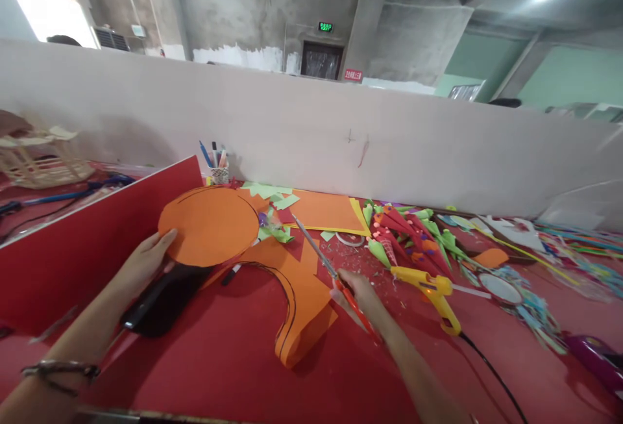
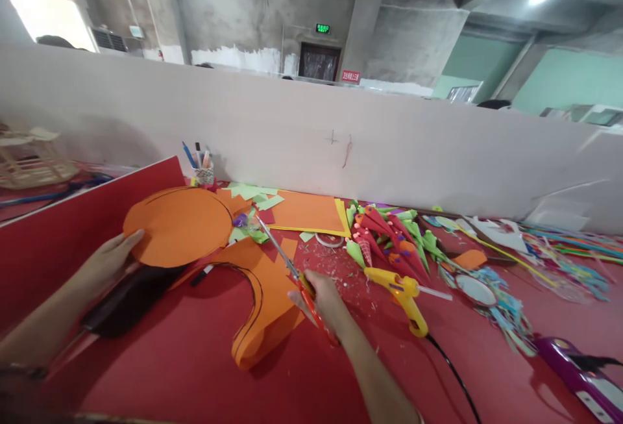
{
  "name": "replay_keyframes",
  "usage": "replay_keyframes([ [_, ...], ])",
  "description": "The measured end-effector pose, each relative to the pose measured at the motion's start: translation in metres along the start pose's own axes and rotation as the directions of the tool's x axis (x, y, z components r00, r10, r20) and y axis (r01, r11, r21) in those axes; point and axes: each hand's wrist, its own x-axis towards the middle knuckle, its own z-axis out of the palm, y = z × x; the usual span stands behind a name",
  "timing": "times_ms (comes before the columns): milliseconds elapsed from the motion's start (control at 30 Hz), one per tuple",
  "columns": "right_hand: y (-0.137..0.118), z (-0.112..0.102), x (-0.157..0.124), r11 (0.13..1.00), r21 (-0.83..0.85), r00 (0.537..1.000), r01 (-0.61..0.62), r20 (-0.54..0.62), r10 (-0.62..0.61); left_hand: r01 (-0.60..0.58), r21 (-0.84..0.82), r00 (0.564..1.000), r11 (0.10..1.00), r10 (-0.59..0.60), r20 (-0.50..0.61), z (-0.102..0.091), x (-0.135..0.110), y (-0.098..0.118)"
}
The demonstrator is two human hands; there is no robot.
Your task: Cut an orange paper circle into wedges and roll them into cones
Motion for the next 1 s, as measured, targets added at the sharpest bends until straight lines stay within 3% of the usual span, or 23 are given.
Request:
replay_keyframes([
  [100, -0.008, 0.0, 0.0, 0.998, -0.033, 0.998, -0.048, 0.026, 0.049, 0.073, -0.077, 0.993, 0.994, -0.065, 0.101, -0.006, -0.002, -0.012],
  [267, -0.017, 0.0, 0.0, 0.993, -0.067, 0.993, -0.099, 0.063, 0.103, 0.154, -0.122, 0.98, 0.981, -0.136, 0.142, -0.015, -0.01, -0.019],
  [433, -0.014, 0.003, 0.001, 0.991, -0.073, 0.992, -0.114, 0.038, 0.117, 0.05, 0.087, 0.997, 0.995, -0.055, 0.061, -0.022, -0.004, -0.027],
  [567, -0.013, 0.004, 0.003, 0.989, -0.065, 0.991, -0.129, 0.018, 0.131, 0.052, 0.203, 0.997, 0.978, -0.063, 0.048, -0.021, -0.009, -0.033],
  [633, -0.015, 0.002, 0.004, 0.984, -0.095, 0.988, -0.152, -0.005, 0.152, 0.012, 0.317, 1.0, 0.949, -0.011, -0.004, -0.017, -0.02, -0.028],
  [667, -0.017, 0.0, 0.004, 0.977, -0.134, 0.986, -0.166, -0.024, 0.164, -0.036, 0.445, 0.996, 0.895, 0.071, -0.063, -0.013, -0.027, -0.024],
  [733, -0.022, -0.005, 0.004, 0.947, -0.255, 0.98, -0.197, -0.066, 0.186, -0.047, 0.685, 0.937, 0.727, 0.27, -0.222, -0.004, -0.04, -0.013],
  [767, -0.025, -0.009, 0.002, 0.921, -0.325, 0.977, -0.214, -0.087, 0.196, -0.042, 0.723, 0.914, 0.689, 0.319, -0.252, 0.001, -0.046, -0.008],
  [867, -0.035, -0.018, -0.009, 0.827, -0.49, 0.961, -0.275, -0.122, 0.247, -0.194, 0.726, 0.887, 0.66, 0.434, -0.158, 0.019, -0.057, 0.003],
  [933, -0.04, -0.023, -0.02, 0.757, -0.564, 0.943, -0.329, -0.151, 0.297, -0.382, 0.695, 0.848, 0.609, 0.53, 0.001, 0.03, -0.059, 0.005],
  [1000, -0.044, -0.024, -0.033, 0.671, -0.625, 0.913, -0.399, -0.202, 0.355, -0.566, 0.634, 0.788, 0.527, 0.571, 0.229, 0.041, -0.06, 0.003],
])
